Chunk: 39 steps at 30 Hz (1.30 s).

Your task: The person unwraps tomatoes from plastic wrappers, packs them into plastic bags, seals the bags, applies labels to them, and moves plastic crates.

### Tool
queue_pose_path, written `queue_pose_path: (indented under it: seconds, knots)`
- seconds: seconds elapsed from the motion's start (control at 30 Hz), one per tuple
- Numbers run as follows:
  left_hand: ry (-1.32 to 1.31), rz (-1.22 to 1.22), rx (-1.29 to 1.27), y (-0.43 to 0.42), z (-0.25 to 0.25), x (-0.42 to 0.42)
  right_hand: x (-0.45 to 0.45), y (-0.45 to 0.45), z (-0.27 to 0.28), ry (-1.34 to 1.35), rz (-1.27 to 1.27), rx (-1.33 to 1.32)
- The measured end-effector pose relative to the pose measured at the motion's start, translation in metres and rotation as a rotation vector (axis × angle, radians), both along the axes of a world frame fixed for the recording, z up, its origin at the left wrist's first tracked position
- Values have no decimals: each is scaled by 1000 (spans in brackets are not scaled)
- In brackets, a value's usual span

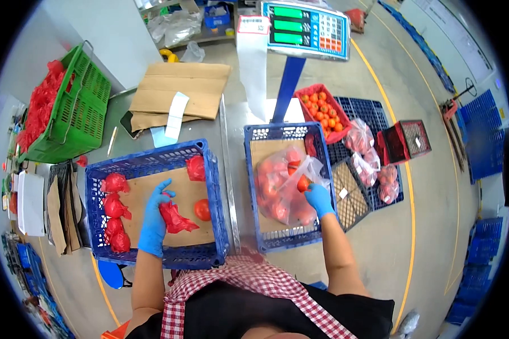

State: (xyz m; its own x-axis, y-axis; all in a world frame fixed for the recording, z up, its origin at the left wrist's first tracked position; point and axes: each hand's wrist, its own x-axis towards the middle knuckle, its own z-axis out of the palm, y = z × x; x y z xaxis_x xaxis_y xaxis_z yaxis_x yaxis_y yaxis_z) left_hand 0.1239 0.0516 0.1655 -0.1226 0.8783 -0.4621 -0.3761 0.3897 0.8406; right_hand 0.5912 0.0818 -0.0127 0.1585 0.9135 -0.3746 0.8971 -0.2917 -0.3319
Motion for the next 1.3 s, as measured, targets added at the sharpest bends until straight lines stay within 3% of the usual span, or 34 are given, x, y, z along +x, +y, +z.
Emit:
queue_pose_path:
  seconds: [0.1,0.17,0.27,0.37,0.47,0.63,0.7,0.83,0.87,0.9,0.93,0.97,1.0,1.03,1.07,1.13,1.17,1.2,1.27,1.3]
  knots:
    - [71,-9,56,-12,-13,-23,-25,-6,39,352,-152,459]
    - [143,-62,28,-21,-17,-35,-43,-15,59,438,-162,447]
    - [49,-37,64,-31,-17,-33,-80,-38,59,653,-167,445]
    - [190,-20,71,-38,-17,-40,-120,-61,63,648,-79,369]
    - [422,-168,180,-33,-13,-63,-153,-76,72,657,-71,395]
    - [754,-75,596,2,37,-119,-182,-97,94,544,-60,395]
    - [1077,50,737,23,61,-165,-184,-101,87,557,-42,397]
    - [2116,482,1379,82,173,-290,-203,-120,91,484,-41,416]
    - [2237,608,1406,104,204,-330,-211,-124,96,418,-31,412]
    - [2298,765,1167,131,227,-375,-218,-125,93,438,-48,400]
    - [2259,705,896,146,259,-404,-221,-134,90,452,-83,381]
    - [2428,887,786,186,245,-483,-227,-139,95,425,-65,387]
    - [2543,765,181,192,243,-497,-229,-143,100,397,-33,419]
    - [2234,739,-129,180,256,-441,-230,-145,104,390,-38,439]
    - [2251,654,370,193,235,-457,-224,-150,94,375,-72,504]
    - [2186,302,666,211,192,-417,-213,-156,95,417,-243,489]
    - [1842,65,760,216,157,-380,-206,-154,110,410,-296,454]
    - [1495,-137,795,214,126,-341,-192,-153,103,489,-402,597]
    - [1371,-346,720,181,95,-235,-144,-141,95,266,-513,606]
    - [1211,-446,746,175,74,-195,-126,-128,99,374,-537,663]
